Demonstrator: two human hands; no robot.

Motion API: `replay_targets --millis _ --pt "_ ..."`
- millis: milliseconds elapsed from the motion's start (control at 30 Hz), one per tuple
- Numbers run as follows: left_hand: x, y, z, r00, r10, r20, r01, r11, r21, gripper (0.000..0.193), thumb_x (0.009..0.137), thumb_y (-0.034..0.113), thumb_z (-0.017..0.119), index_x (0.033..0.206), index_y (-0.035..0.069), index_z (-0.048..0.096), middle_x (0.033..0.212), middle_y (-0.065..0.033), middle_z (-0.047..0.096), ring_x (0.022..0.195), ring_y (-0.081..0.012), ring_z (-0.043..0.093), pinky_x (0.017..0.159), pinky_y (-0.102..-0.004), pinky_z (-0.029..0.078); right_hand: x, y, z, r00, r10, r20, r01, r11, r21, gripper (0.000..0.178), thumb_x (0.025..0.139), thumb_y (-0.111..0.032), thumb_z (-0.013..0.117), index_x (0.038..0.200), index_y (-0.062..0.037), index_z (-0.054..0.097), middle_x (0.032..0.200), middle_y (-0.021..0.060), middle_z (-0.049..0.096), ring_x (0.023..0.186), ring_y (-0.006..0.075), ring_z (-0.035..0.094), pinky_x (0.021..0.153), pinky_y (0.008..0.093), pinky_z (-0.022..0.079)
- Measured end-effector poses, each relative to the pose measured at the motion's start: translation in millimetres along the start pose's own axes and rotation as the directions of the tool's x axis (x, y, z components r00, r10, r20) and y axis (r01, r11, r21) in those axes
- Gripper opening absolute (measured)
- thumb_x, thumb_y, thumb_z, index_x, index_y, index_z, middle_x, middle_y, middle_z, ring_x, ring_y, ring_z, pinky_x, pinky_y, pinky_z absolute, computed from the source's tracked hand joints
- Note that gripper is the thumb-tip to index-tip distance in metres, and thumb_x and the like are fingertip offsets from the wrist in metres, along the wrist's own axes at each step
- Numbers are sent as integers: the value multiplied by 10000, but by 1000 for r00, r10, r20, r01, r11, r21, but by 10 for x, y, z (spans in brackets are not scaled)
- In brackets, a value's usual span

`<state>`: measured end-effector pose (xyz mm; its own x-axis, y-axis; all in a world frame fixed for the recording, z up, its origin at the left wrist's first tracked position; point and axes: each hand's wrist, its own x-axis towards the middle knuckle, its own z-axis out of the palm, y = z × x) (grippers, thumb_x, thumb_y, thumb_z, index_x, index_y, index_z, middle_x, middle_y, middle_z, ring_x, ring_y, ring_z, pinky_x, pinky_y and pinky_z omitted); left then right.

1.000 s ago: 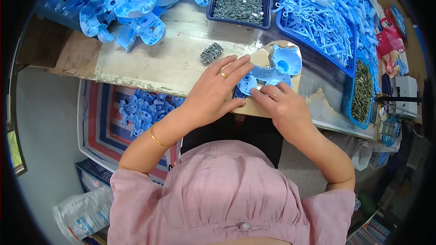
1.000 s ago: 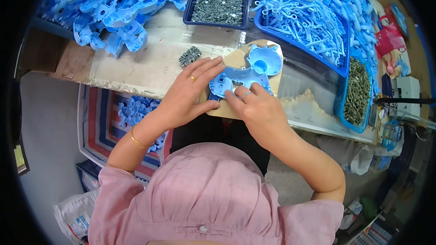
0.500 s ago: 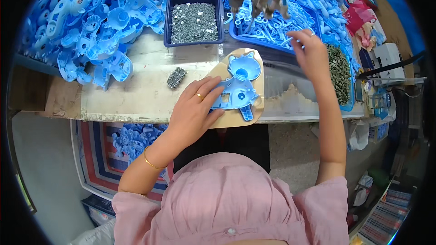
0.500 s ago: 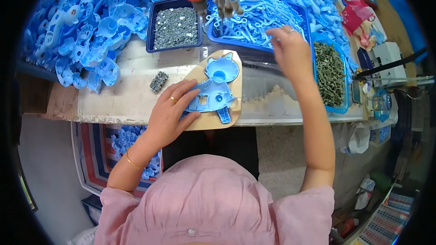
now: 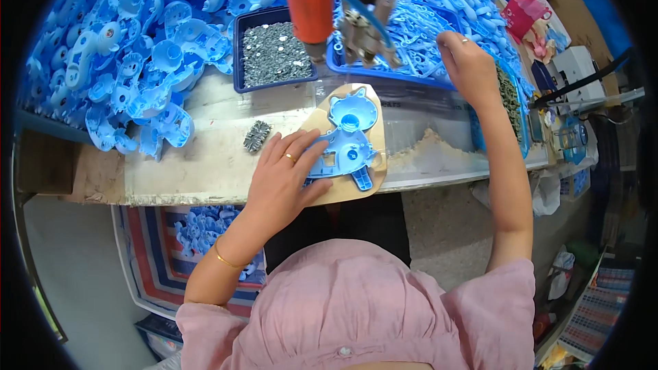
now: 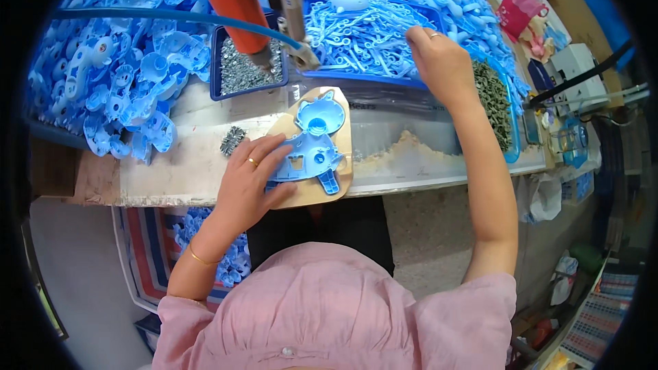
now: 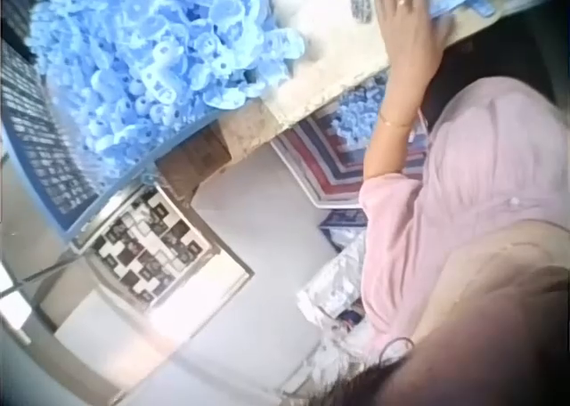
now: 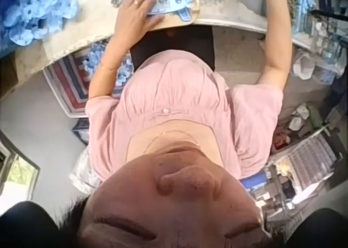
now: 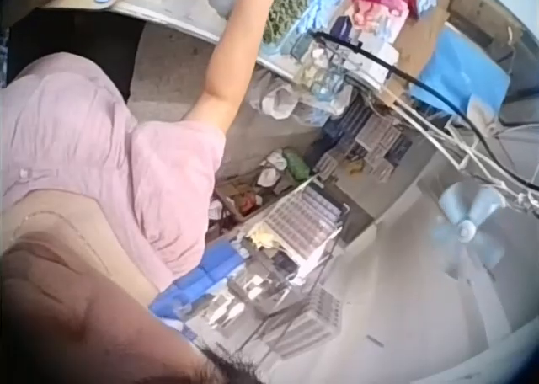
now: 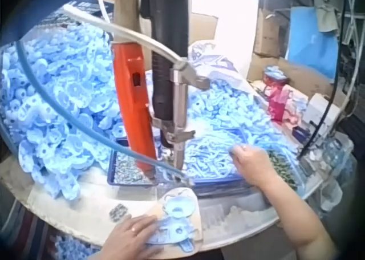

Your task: Assembling plastic toy parts using a power tool at a factory workbench.

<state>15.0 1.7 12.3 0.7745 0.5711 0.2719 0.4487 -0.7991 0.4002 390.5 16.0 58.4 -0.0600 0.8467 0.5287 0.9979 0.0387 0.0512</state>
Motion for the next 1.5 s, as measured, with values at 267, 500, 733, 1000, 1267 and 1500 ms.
replay_targets --millis 267,500,733,1000,1267,1500 --pt "454 346 -62 981 -182 -74 86 736 -671 492 970 194 647 1403 5 509 1145 -174 681 1017 -297 663 906 -369 509 -496 -1119 -378 931 -342 -129 351 741 572 208 732 -13 766 930 -41 708 972 99 727 839 271 717 710 349 581" --pt "381 244 39 903 -332 272 410 475 -779 306 1019 146 572 1280 -8 612 899 -50 713 797 -74 640 651 -227 498 -780 -199 -436 930 336 151 -362 759 541 215 904 -66 694 1114 -29 721 970 87 742 851 140 702 758 273 547" --pt "378 314 29 921 -291 259 364 406 -838 274 1026 176 577 1234 6 634 912 -42 711 857 -79 651 681 -221 508 -1258 1286 -247 762 647 22 -647 762 13 298 864 -340 743 894 -44 721 823 108 687 760 297 655 721 402 515" --pt "335 296 45 923 -278 267 366 417 -832 248 1028 173 573 1202 9 637 904 -33 708 850 -77 645 699 -227 508 -1290 1486 -342 502 848 172 -754 332 567 264 897 -233 758 1033 -7 747 859 17 713 728 98 634 667 258 490" --pt "305 319 77 938 -239 250 337 470 -816 229 1028 170 571 1176 2 619 856 -44 669 791 -79 620 729 -233 480 -921 606 -561 555 663 502 -655 -24 756 187 909 -126 685 1081 -53 691 813 -11 641 663 52 531 642 194 464" --pt "446 400 71 941 -204 271 333 407 -851 181 1022 203 590 1067 33 545 826 -60 644 737 -94 608 668 -252 467 -522 -772 -706 739 75 670 -660 282 696 179 831 3 597 972 20 705 819 5 657 730 56 580 682 221 479"
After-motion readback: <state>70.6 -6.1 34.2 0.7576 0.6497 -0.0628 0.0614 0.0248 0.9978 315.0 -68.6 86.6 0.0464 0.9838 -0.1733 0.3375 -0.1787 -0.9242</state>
